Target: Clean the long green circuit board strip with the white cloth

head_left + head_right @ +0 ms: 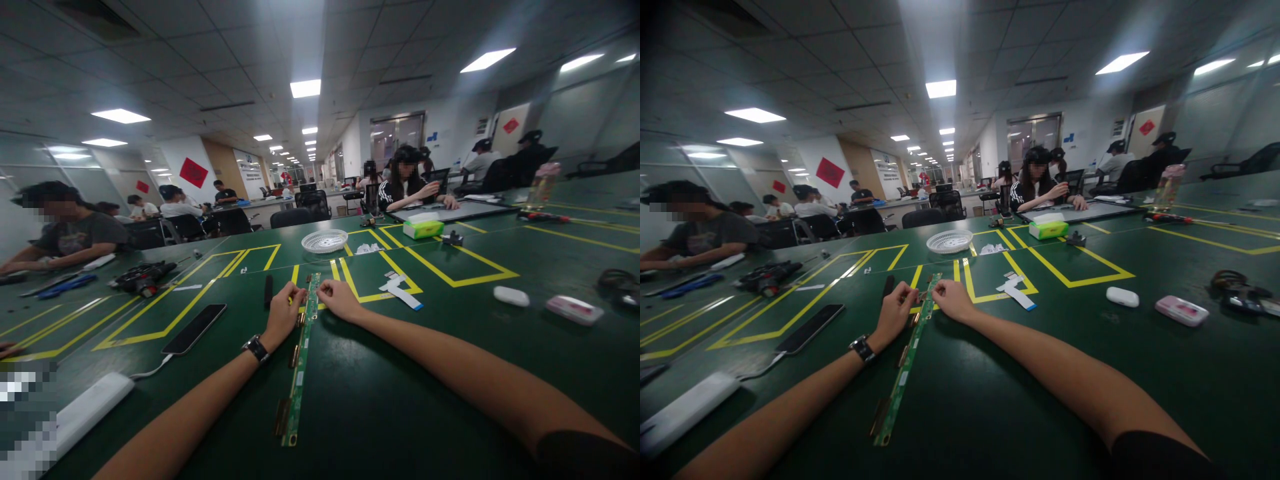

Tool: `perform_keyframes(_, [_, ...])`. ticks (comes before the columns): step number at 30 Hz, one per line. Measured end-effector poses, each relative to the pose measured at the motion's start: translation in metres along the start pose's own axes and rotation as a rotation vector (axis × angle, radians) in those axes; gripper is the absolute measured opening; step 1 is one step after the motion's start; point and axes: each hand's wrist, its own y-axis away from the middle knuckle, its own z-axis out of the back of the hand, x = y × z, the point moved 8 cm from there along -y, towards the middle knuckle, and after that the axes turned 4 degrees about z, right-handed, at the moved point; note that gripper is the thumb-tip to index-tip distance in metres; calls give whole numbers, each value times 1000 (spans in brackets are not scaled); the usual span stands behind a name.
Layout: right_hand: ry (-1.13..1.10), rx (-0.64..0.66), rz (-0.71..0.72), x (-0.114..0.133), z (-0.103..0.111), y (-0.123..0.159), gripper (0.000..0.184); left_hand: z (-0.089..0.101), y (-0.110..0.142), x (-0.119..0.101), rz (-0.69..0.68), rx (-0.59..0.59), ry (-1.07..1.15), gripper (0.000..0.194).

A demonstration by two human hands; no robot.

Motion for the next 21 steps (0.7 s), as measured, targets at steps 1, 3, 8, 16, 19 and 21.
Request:
perform_keyframes(1, [2,0,2,1,0,0,12,0,0,0,7,2,3,29])
perform_keyframes(3, [3,0,7,2,0,0,12,-1,0,1,22,6,7,32])
perform_keyframes(8, [0,14,25,5,-1,1,11,-3,1,7,69,35,33,48])
perform_keyframes(16, [2,24,48,7,-1,1,10,-8,1,17,156,99,134,65])
perform_keyframes(19, [7,22,54,7,-1,1,10,-9,1,18,182,116,170,68])
perform_keyframes(21, [9,21,57,7,-1,1,10,-9,1,18,196,123,188,69])
